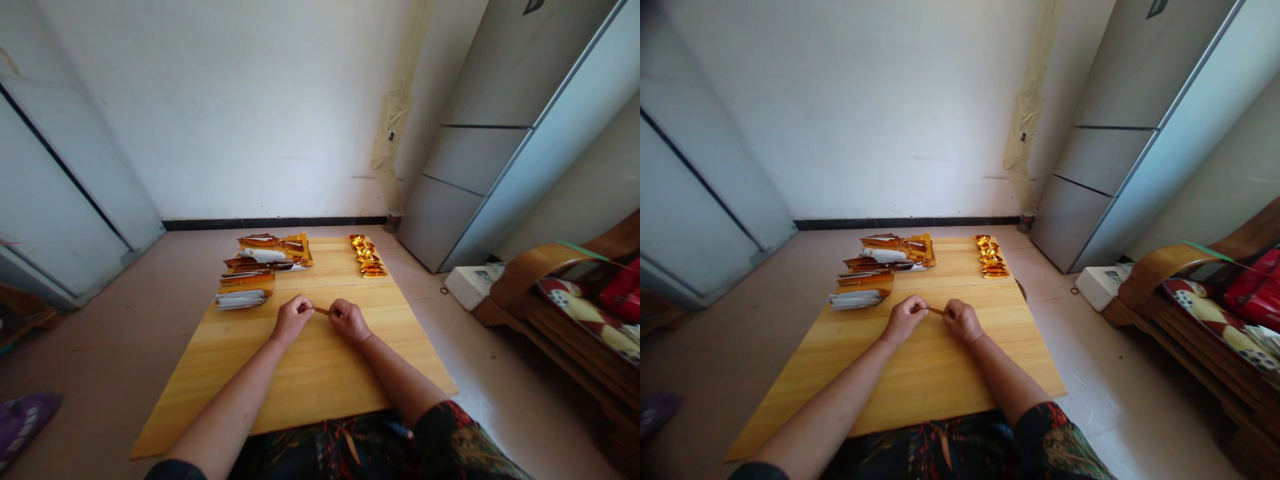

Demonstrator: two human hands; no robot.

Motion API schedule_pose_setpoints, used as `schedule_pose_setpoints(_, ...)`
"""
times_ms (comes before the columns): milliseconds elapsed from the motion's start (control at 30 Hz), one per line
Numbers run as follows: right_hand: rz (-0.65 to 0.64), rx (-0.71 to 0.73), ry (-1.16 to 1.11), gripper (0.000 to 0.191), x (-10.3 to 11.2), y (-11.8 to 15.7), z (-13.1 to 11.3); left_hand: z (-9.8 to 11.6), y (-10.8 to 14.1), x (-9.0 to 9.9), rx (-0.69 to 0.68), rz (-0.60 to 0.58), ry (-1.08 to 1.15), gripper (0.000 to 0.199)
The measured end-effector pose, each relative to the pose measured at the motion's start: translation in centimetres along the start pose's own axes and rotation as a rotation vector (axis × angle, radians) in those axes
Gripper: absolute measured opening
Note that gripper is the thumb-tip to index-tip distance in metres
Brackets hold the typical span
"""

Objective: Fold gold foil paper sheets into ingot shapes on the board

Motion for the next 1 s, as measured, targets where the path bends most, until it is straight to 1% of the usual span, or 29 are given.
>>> schedule_pose_setpoints(67, -0.038, -0.070, -0.113, 0.012, 0.0, -0.1, 0.1, -0.3, 0.0, -0.1, 0.124, 0.016, 0.155, 0.012)
schedule_pose_setpoints(133, -0.074, -0.113, -0.167, 0.011, -0.1, -0.2, 0.2, -0.5, 0.0, -0.3, 0.197, 0.028, 0.220, 0.015)
schedule_pose_setpoints(167, -0.077, -0.115, -0.164, 0.011, -0.1, -0.3, 0.2, -0.5, 0.0, -0.4, 0.211, 0.037, 0.229, 0.015)
schedule_pose_setpoints(233, -0.041, -0.072, -0.099, 0.013, 0.0, -0.5, 0.2, -0.6, -0.2, -0.6, 0.200, 0.055, 0.220, 0.014)
schedule_pose_setpoints(300, 0.019, 0.005, 0.018, 0.014, 0.1, -0.6, 0.2, -0.7, -0.6, -0.6, 0.136, 0.072, 0.183, 0.012)
schedule_pose_setpoints(367, 0.056, 0.087, 0.150, 0.017, 0.1, -0.5, 0.1, -0.8, -0.8, -0.4, 0.020, 0.065, 0.093, 0.011)
schedule_pose_setpoints(400, 0.057, 0.128, 0.214, 0.018, 0.0, -0.4, 0.1, -0.8, -0.9, -0.2, -0.048, 0.039, 0.016, 0.011)
schedule_pose_setpoints(433, 0.047, 0.176, 0.274, 0.019, -0.1, -0.3, 0.0, -0.8, -0.8, -0.2, -0.116, -0.004, -0.081, 0.013)
schedule_pose_setpoints(500, 0.000, 0.290, 0.373, 0.020, -0.3, -0.1, -0.3, -0.8, -0.5, -0.1, -0.235, -0.131, -0.288, 0.019)
schedule_pose_setpoints(567, -0.064, 0.401, 0.439, 0.019, -0.4, 0.0, -0.7, -0.8, -0.2, -0.2, -0.324, -0.251, -0.484, 0.022)
schedule_pose_setpoints(633, -0.125, 0.473, 0.477, 0.019, -0.2, -0.1, -0.9, -0.7, 0.0, -0.3, -0.395, -0.328, -0.659, 0.023)
schedule_pose_setpoints(700, -0.179, 0.509, 0.493, 0.019, 0.2, -0.3, -0.9, -0.5, 0.1, -0.4, -0.452, -0.382, -0.792, 0.022)
schedule_pose_setpoints(800, -0.248, 0.536, 0.495, 0.019, 0.8, -0.2, -0.6, 0.0, 0.3, -0.4, -0.495, -0.428, -0.896, 0.021)
schedule_pose_setpoints(900, -0.266, 0.536, 0.468, 0.018, 1.4, 0.4, -0.3, 0.9, 1.1, -0.2, -0.511, -0.432, -0.960, 0.020)
schedule_pose_setpoints(1000, -0.261, 0.479, 0.435, 0.018, 1.7, 0.9, -0.2, 1.9, 1.9, -0.5, -0.493, -0.415, -1.022, 0.013)
Point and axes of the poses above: each hand's wrist, its own y-axis away from the middle knuckle, its own x-axis out of the back of the hand, z = x × y, the point moved 3 cm from there along -y, towards the middle knuckle, and after that the axes turned 15 degrees about y, right-handed, at the moved point
